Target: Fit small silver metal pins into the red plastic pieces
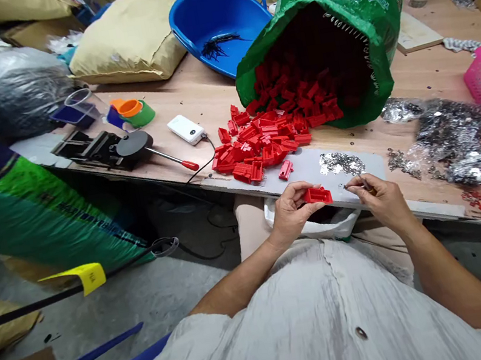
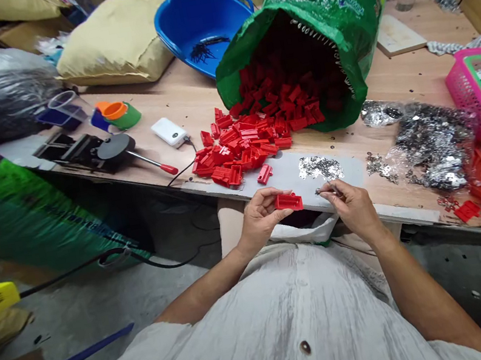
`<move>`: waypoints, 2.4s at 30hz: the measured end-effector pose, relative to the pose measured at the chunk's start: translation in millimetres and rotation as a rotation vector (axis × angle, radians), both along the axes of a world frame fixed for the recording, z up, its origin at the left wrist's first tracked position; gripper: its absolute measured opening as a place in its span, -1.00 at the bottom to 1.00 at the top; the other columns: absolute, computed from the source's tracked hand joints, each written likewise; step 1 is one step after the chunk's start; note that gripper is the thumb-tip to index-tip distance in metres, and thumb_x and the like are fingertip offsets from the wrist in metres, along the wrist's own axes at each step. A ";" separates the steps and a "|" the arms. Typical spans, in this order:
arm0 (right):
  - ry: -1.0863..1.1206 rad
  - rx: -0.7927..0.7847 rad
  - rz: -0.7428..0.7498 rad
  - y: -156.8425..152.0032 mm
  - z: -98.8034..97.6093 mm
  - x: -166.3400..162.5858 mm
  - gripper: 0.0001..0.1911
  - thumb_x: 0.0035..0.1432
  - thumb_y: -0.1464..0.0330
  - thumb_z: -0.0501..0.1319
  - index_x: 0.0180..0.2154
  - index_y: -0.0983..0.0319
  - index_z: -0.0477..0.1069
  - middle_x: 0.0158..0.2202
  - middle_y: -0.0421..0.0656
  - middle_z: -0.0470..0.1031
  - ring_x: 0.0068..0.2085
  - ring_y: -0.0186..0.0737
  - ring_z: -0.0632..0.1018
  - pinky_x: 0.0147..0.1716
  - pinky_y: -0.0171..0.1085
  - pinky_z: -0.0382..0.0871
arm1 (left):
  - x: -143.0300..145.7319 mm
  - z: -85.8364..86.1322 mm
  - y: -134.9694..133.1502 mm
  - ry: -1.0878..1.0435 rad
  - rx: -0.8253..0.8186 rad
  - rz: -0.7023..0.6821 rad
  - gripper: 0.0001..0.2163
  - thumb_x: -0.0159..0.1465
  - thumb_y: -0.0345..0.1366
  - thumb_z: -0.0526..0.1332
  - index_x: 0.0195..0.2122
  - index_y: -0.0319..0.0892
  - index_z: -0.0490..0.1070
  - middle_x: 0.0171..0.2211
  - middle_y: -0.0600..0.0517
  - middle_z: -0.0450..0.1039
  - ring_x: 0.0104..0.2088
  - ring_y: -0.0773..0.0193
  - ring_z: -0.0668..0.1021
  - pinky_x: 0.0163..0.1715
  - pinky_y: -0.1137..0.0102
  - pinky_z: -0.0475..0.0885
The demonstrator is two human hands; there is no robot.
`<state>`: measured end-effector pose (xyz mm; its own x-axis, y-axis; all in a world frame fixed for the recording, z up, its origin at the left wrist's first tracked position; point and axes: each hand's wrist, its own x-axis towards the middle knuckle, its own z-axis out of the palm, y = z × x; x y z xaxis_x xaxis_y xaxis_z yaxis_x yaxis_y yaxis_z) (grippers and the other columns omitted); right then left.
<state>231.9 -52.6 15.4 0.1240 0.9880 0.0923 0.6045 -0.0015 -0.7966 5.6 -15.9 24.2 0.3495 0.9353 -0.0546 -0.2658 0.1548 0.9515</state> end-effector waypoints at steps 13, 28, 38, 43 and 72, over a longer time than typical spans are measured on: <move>-0.145 0.130 0.064 12.9 -3.2 -34.1 -0.84 0.27 0.30 0.10 -0.23 0.18 0.43 -0.25 -0.09 0.54 -0.22 -0.13 0.53 -0.20 -0.19 0.38 | 39.1 -33.0 8.7 0.007 0.008 0.043 -0.65 0.05 -0.32 0.43 -0.17 -0.20 0.37 -0.14 -0.06 0.55 -0.07 0.18 0.59 0.05 0.25 0.45; -0.200 0.238 0.177 18.2 0.0 -12.4 -0.93 0.26 0.39 0.19 -0.20 0.16 0.42 -0.27 -0.14 0.53 -0.28 -0.19 0.54 -0.27 -0.21 0.41 | 34.6 -37.4 12.7 0.049 0.255 0.011 -0.65 0.11 -0.25 0.42 -0.10 -0.19 0.43 -0.09 -0.05 0.53 -0.08 0.24 0.59 0.06 0.27 0.46; -0.217 0.448 0.281 23.4 8.2 -14.1 -0.91 0.29 0.39 0.17 -0.18 0.15 0.43 -0.27 -0.10 0.54 -0.23 -0.17 0.55 -0.22 -0.19 0.46 | 33.5 -20.2 12.4 -0.149 0.040 0.021 -0.62 0.02 -0.33 0.47 -0.18 -0.21 0.39 -0.17 -0.01 0.57 -0.12 0.27 0.61 -0.02 0.32 0.50; -0.225 0.463 0.353 25.4 17.2 -12.2 -0.92 0.28 0.41 0.16 -0.18 0.16 0.39 -0.23 -0.08 0.53 -0.16 -0.14 0.55 -0.18 -0.17 0.45 | 31.0 -16.3 12.0 -0.130 0.032 0.018 -0.63 0.02 -0.33 0.47 -0.19 -0.21 0.38 -0.20 -0.01 0.57 -0.16 0.28 0.62 -0.04 0.33 0.52; -0.222 0.354 0.176 7.4 11.8 -31.6 -0.89 0.31 0.34 0.13 -0.31 0.15 0.37 -0.39 -0.15 0.48 -0.37 -0.22 0.49 -0.36 -0.23 0.34 | 21.1 -20.5 1.1 0.344 0.781 0.176 -0.69 0.23 -0.42 0.27 0.01 -0.12 0.44 -0.08 -0.01 0.59 -0.08 0.26 0.63 0.00 0.32 0.54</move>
